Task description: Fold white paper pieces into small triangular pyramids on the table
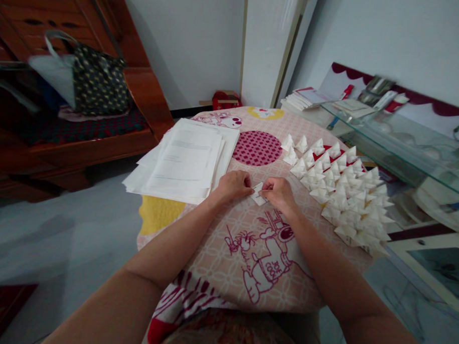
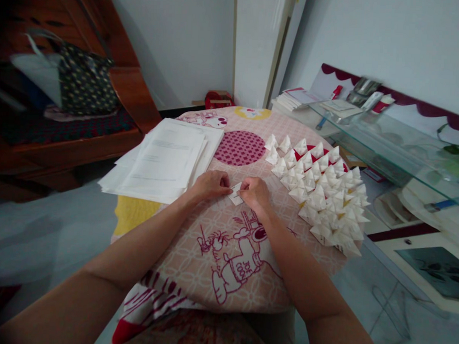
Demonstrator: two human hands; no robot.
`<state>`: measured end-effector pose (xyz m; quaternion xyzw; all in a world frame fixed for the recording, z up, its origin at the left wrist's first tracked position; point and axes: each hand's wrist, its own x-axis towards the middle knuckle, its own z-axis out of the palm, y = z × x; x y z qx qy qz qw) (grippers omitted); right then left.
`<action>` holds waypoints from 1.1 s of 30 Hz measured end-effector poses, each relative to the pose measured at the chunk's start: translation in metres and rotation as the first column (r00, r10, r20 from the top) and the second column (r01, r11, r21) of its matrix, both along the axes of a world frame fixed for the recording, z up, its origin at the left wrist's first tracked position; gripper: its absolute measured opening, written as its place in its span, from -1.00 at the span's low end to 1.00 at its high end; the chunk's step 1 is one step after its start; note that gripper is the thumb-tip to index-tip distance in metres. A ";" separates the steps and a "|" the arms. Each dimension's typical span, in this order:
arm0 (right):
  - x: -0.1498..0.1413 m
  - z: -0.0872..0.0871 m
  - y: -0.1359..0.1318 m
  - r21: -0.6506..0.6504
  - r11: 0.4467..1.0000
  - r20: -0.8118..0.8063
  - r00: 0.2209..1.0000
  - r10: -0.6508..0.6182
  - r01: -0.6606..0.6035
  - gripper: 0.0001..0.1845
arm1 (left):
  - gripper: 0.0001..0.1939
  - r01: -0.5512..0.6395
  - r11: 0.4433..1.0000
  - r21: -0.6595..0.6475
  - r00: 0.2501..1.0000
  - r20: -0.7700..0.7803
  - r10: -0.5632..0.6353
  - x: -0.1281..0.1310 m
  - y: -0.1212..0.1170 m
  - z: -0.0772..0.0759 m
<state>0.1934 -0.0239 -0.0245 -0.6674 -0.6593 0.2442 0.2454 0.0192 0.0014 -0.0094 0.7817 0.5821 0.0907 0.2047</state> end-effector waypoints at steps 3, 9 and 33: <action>0.007 0.000 0.002 -0.012 1.000 -0.033 0.999 0.014 -0.015 -0.91 | -0.83 0.015 1.000 -0.022 1.000 0.017 -0.015 -0.002 0.003 0.000; 0.026 -0.001 0.002 -0.044 0.999 -0.011 0.999 -0.033 0.032 -0.90 | -0.78 0.093 0.996 -0.017 0.988 0.125 -0.090 -0.009 0.002 -0.004; 0.039 0.007 -0.011 -0.085 0.996 -0.662 0.749 -0.033 -0.031 -0.62 | -0.81 0.352 0.852 -0.388 0.552 0.821 0.145 -0.002 -0.006 -0.007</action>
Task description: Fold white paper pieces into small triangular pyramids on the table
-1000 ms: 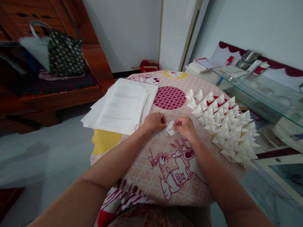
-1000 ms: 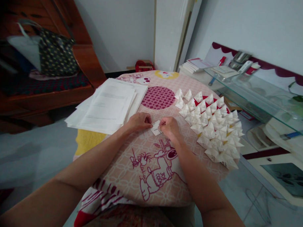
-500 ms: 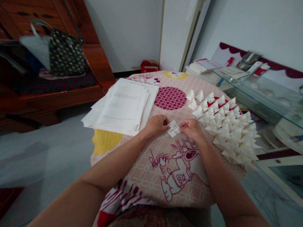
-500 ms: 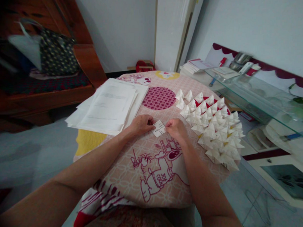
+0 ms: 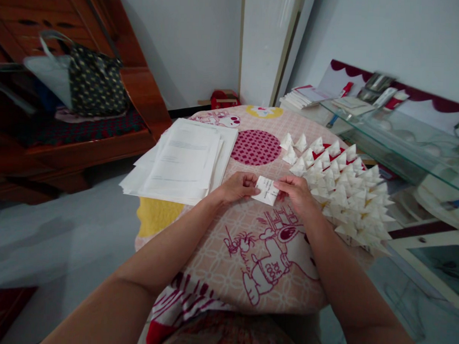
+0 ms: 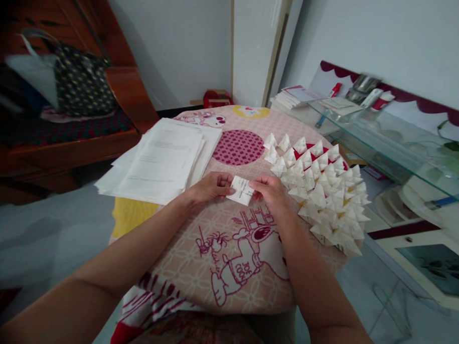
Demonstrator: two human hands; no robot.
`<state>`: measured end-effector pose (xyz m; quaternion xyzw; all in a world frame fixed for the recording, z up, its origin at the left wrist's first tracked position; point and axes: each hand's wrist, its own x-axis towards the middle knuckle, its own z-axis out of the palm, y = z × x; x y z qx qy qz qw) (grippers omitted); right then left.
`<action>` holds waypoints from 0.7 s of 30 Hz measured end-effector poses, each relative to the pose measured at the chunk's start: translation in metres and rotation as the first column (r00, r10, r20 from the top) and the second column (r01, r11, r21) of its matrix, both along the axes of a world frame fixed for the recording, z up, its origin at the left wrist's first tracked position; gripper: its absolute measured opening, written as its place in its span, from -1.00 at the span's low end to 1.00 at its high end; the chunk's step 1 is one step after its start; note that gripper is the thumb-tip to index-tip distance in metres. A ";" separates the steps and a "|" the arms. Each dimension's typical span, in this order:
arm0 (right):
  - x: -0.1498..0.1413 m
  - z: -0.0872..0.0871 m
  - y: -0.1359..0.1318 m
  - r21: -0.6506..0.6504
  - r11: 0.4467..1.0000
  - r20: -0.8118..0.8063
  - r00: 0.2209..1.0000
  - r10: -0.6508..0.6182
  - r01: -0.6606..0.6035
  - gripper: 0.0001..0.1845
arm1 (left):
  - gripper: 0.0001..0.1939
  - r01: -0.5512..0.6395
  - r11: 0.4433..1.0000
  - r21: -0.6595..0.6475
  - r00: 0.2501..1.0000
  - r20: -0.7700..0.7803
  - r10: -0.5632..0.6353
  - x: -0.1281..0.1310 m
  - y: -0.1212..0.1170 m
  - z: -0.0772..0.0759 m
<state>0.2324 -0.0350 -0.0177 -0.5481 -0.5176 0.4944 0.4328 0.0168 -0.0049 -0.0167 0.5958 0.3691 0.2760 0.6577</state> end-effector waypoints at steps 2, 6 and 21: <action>-0.004 -0.002 0.001 0.009 0.999 -0.040 0.998 -0.039 0.039 -0.63 | -0.77 0.073 0.996 -0.044 0.997 -0.001 -0.073 0.000 -0.003 0.001; -0.008 -0.004 0.001 -0.017 0.999 -0.071 0.996 -0.045 0.044 -0.65 | -0.79 0.106 0.993 -0.052 0.994 -0.012 -0.107 0.001 -0.006 0.002; -0.013 0.003 -0.004 -0.017 0.998 0.027 0.998 0.062 -0.061 -0.65 | -0.83 0.038 0.974 0.222 0.990 -0.142 -0.006 0.008 -0.003 -0.003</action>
